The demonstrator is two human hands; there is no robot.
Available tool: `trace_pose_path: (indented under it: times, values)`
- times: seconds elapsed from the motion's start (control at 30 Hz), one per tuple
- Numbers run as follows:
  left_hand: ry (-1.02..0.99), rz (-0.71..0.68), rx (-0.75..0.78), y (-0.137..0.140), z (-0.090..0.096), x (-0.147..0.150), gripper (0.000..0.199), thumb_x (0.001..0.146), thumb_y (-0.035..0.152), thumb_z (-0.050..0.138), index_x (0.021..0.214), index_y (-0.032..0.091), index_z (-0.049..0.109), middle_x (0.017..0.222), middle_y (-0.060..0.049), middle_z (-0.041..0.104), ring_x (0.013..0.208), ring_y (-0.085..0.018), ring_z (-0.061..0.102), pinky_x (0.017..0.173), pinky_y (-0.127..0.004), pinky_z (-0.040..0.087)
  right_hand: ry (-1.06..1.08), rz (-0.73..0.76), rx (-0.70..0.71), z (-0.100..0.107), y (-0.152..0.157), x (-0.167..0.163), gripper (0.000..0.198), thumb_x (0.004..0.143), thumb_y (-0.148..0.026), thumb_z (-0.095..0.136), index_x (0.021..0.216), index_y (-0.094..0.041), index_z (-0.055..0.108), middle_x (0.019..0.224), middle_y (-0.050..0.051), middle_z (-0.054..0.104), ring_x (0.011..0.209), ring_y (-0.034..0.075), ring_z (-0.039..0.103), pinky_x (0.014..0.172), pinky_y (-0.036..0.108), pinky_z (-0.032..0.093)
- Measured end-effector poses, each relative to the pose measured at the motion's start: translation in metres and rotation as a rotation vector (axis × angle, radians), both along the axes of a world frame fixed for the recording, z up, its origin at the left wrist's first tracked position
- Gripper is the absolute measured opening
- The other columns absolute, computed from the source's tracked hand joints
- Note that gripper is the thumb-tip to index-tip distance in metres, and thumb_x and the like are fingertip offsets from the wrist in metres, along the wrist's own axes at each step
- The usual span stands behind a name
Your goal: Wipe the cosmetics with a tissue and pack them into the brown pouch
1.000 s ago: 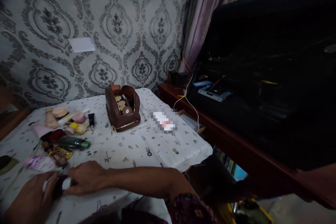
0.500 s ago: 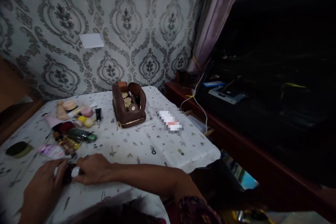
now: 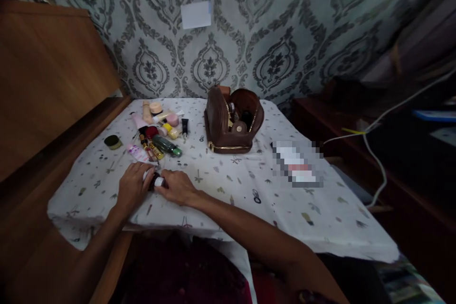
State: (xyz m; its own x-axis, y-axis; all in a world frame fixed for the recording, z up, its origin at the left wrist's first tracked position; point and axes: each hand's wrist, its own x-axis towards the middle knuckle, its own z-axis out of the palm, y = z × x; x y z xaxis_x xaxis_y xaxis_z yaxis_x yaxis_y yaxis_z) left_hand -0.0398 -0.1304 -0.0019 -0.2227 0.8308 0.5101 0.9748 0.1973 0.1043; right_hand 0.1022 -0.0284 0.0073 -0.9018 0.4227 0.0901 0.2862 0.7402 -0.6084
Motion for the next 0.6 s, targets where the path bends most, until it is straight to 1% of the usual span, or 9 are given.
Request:
trace_pose_path:
  times: [0.27,0.4,0.6]
  values:
    - [-0.035,-0.017,0.01,-0.0004,-0.0019,-0.0023,0.03,0.1,0.034,0.041,0.099,0.018,0.066,0.093,-0.009,0.066,0.09,-0.024,0.056,0.083,-0.037,0.044,-0.005,0.017,0.006,-0.0032,-0.0001,-0.0027,0.015,0.086,-0.025,0.064,0.096,-0.014,0.062,0.075,0.001,0.066,0.068,0.014,0.059,0.064,0.023,0.04]
    - [-0.038,-0.012,0.012,0.0,-0.0029,-0.0028,0.03,0.1,0.035,0.042,0.097,0.018,0.066,0.093,-0.008,0.066,0.091,-0.023,0.055,0.083,-0.036,0.044,-0.012,0.011,0.027,-0.0043,-0.0003,-0.0028,0.015,0.085,-0.026,0.065,0.095,-0.015,0.062,0.076,0.001,0.066,0.07,0.015,0.059,0.065,0.024,0.04]
    - [-0.045,-0.012,0.009,-0.0001,-0.0011,-0.0015,0.03,0.1,0.035,0.041,0.097,0.018,0.065,0.092,-0.008,0.065,0.09,-0.024,0.055,0.083,-0.036,0.044,-0.009,0.009,0.015,-0.0044,-0.0003,-0.0027,0.014,0.085,-0.026,0.064,0.093,-0.016,0.062,0.075,0.0,0.065,0.067,0.014,0.058,0.063,0.024,0.039]
